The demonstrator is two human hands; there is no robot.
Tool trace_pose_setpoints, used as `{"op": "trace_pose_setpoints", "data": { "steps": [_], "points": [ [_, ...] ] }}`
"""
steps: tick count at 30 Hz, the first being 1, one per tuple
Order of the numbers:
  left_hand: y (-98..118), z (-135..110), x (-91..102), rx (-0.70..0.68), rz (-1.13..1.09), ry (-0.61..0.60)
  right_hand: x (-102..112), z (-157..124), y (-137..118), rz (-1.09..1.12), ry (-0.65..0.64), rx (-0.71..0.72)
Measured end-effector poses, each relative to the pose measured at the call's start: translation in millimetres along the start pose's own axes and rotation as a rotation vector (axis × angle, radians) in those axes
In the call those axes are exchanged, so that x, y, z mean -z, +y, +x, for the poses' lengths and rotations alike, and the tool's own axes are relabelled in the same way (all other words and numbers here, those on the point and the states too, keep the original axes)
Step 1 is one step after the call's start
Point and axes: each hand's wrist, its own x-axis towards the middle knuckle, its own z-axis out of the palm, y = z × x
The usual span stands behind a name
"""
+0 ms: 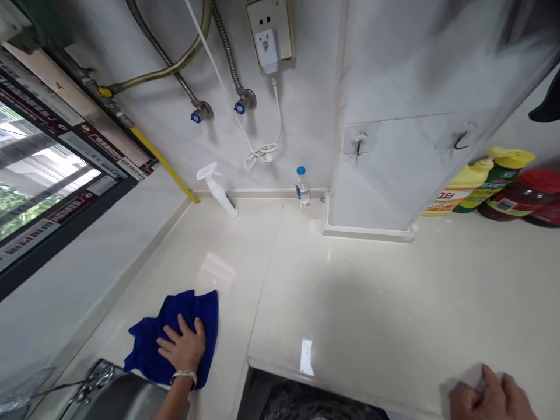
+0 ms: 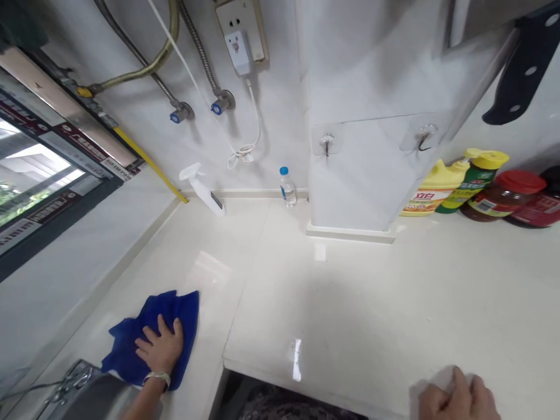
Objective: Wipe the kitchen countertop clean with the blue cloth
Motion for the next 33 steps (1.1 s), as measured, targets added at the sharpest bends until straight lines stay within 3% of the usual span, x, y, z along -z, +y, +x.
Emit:
{"op": "trace_pose_setpoints", "data": {
  "steps": [5,11,20,27,33],
  "points": [
    [1,-71,11.3,-0.269,0.036,0.127,4,-2,-11,-0.010,-0.022,-0.016],
    [27,-132,22.7,-0.384,0.052,0.127,7,1,-20,-0.003,-0.042,0.041],
    [106,-184,21.3,-0.528,0.039,0.102,9,5,-22,-0.040,-0.054,0.118],
    [185,-228,26.5,-0.895,-0.140,-0.042,2,6,-25,-0.084,-0.042,0.119],
    [239,-289,42.5,-1.236,-0.313,-0.271,-3,8,-27,-0.161,-0.023,0.092]
  ]
}}
